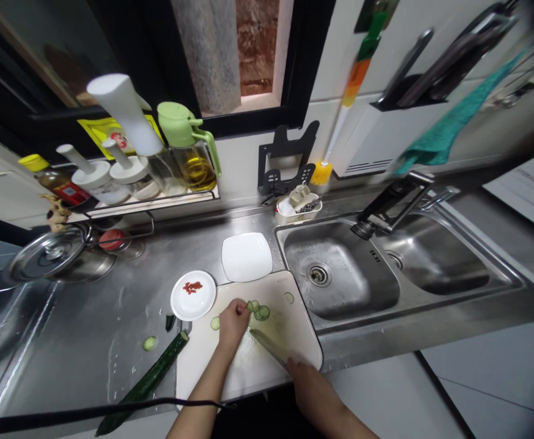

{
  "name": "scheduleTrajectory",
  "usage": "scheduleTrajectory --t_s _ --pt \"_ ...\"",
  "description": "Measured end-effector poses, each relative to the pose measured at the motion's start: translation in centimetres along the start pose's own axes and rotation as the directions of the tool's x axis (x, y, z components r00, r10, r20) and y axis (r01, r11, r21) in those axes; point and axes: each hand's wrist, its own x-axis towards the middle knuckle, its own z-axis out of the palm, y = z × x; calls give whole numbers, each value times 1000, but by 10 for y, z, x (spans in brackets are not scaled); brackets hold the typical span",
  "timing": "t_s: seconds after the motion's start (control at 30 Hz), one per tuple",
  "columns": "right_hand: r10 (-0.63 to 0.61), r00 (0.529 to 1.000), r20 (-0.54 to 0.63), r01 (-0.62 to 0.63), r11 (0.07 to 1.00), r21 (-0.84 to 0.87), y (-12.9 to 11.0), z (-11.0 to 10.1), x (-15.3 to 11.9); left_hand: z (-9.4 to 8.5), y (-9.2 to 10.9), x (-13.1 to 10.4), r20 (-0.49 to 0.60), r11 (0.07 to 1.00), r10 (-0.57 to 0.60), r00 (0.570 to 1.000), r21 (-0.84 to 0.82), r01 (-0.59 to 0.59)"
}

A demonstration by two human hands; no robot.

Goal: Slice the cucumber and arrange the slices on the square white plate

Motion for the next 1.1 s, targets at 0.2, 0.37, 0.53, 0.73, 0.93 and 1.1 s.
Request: scheduleTrajectory --t_s 0.2,0.37,0.53,0.73,0.93,1.1 --pt "14 1000 9 -14 1000 -12 0 -5 -1 -14 -18 -7 109 989 -135 985 -48 140" --pt "0 1000 2 0 1000 5 1 -8 -2 -20 -27 -17 120 986 -164 979 12 163" --pt "27 1000 -13 -27 999 -23 -15 -19 -2 -22 -23 -23 64 991 -108 992 86 103" --pt "29 999 -15 -30 998 -61 -38 -25 5 -22 -20 -22 36 987 -102 994 128 97" --pt "45 999 -23 -46 996 -71 -43 -24 7 -22 -21 -21 40 987 -109 993 125 103" --pt "34 999 -38 -37 997 -65 -46 -25 7 -22 -23 -20 60 984 -123 991 134 114"
